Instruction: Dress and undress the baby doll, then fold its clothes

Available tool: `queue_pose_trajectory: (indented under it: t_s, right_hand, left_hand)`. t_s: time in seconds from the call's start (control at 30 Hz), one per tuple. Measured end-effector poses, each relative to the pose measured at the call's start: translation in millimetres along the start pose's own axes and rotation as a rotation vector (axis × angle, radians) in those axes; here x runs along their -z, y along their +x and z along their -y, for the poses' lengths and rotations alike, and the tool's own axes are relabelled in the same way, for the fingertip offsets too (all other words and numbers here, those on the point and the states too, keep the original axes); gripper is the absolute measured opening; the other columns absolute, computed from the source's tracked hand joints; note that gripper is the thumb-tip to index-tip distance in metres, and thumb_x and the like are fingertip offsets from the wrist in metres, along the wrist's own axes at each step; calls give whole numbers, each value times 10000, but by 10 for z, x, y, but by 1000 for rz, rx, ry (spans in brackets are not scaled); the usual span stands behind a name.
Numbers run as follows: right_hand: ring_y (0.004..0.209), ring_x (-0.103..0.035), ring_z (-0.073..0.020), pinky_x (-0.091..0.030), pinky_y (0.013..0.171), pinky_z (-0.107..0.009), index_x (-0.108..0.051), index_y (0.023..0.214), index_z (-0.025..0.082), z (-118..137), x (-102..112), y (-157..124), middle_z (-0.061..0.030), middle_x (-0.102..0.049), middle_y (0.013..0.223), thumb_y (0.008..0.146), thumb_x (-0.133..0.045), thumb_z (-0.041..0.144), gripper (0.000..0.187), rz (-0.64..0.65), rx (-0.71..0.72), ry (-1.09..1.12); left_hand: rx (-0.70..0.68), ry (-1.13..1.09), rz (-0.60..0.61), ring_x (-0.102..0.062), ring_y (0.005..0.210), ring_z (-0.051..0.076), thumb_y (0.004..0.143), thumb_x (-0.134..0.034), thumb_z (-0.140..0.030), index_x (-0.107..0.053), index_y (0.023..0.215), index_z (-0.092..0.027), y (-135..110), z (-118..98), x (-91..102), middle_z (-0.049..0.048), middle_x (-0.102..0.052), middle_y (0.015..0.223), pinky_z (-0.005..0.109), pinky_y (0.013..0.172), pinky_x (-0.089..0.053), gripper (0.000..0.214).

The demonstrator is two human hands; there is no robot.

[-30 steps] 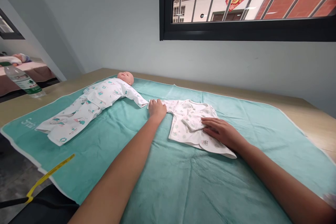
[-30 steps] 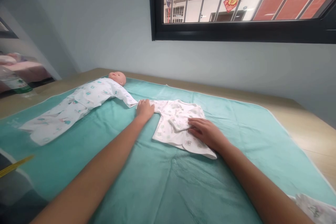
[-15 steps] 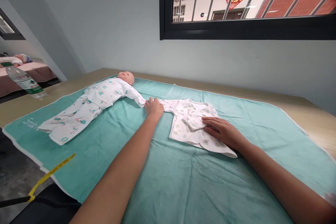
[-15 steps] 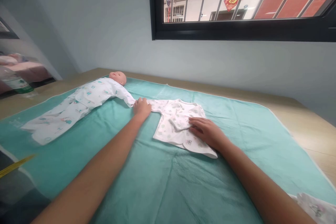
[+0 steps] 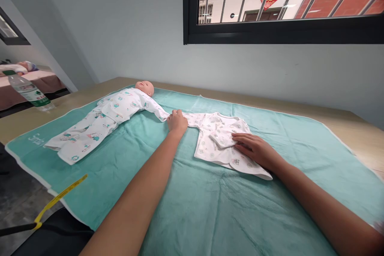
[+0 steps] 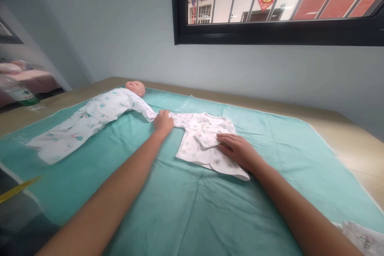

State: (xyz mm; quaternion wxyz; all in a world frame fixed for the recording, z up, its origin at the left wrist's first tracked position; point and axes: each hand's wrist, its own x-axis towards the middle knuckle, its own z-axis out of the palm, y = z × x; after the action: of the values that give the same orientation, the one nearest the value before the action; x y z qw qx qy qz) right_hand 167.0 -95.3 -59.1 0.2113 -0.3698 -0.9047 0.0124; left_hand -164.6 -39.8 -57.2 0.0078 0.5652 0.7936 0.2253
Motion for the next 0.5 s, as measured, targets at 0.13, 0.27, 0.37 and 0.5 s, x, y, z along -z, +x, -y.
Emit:
queue_pose_trajectory:
  t_s: [0.13, 0.27, 0.37, 0.5]
  right_hand:
    - [1181, -627, -275, -523, 989, -447, -686, 1187, 274, 12, 8, 3, -48, -669, 1289, 970, -495, 395, 314, -7, -1, 6]
    - [1194, -618, -279, -517, 995, -455, -681, 1203, 271, 12, 14, 5, -47, -661, 1302, 972, -490, 404, 328, 10, -14, 15]
    - [1203, -610, -286, -509, 1002, -464, -677, 1214, 270, 8, 14, 4, -48, -653, 1315, 973, -486, 414, 339, 22, -19, 24]
    - [1195, -615, -290, -508, 1002, -470, -684, 1203, 278, 7, 10, 3, -48, -658, 1306, 967, -495, 408, 329, 11, -19, 37]
  left_hand:
    - [-2, -14, 2, -547, 1209, 268, 897, -484, -198, -566, 1218, -213, -4, 0, 9, 114, -546, 1342, 385, 1017, -389, 331]
    - [-5, -31, -4, -551, 1205, 259, 903, -483, -191, -569, 1221, -211, -5, -7, 18, 112, -553, 1329, 378, 1014, -390, 330]
    - [-7, -48, -18, -565, 1184, 251, 896, -473, -148, -569, 1233, -224, -15, -19, 26, 107, -558, 1316, 362, 977, -419, 359]
    - [-5, -81, -60, -599, 1129, 233, 856, -459, -52, -534, 1287, -229, -14, 2, 53, 115, -542, 1333, 315, 885, -464, 472]
